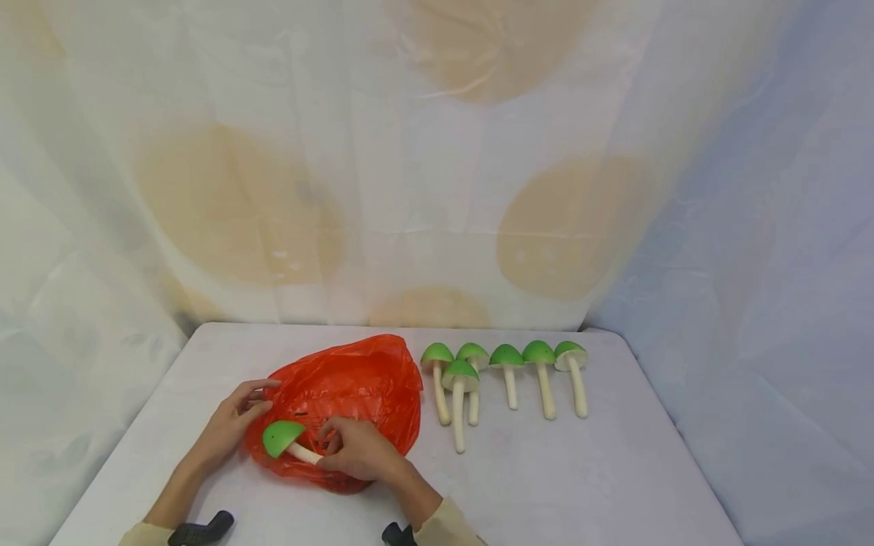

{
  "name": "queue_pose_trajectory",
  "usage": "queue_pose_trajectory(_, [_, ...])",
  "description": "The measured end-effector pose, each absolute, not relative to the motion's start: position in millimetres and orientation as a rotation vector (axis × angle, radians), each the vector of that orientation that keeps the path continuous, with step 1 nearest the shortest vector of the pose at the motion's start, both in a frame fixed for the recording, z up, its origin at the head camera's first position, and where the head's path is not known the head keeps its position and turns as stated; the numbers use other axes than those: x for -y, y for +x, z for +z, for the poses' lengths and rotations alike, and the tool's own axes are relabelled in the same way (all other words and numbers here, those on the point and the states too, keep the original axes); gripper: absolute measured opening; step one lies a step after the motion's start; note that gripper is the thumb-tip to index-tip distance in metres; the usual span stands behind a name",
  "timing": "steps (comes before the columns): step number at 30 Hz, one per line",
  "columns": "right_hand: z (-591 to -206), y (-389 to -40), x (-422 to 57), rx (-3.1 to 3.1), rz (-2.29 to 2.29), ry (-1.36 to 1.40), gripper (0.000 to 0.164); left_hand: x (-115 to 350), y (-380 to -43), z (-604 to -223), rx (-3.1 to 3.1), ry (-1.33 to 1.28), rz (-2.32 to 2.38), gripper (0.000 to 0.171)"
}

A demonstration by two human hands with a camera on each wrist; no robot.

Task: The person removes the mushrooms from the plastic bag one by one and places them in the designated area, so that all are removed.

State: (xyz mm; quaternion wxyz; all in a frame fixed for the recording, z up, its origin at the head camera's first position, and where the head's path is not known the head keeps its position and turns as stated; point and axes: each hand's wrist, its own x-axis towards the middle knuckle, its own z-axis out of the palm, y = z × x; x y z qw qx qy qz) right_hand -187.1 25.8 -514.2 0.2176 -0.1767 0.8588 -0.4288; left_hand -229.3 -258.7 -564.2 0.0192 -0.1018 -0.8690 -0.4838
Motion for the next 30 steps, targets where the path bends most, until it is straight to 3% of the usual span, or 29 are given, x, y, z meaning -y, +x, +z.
queue_pose_trajectory(15, [-503, -178, -18, -2.341, -1.137, -0.463, 0.013, 259, -224, -554, 2.706, -0.293, -1.531, 0.035])
queue_pose_trajectory(30, [-507, -180, -22, -2.337, -1.236, -0.434, 0.013, 259, -224, -554, 2.708, -0.304, -1.520, 0.034])
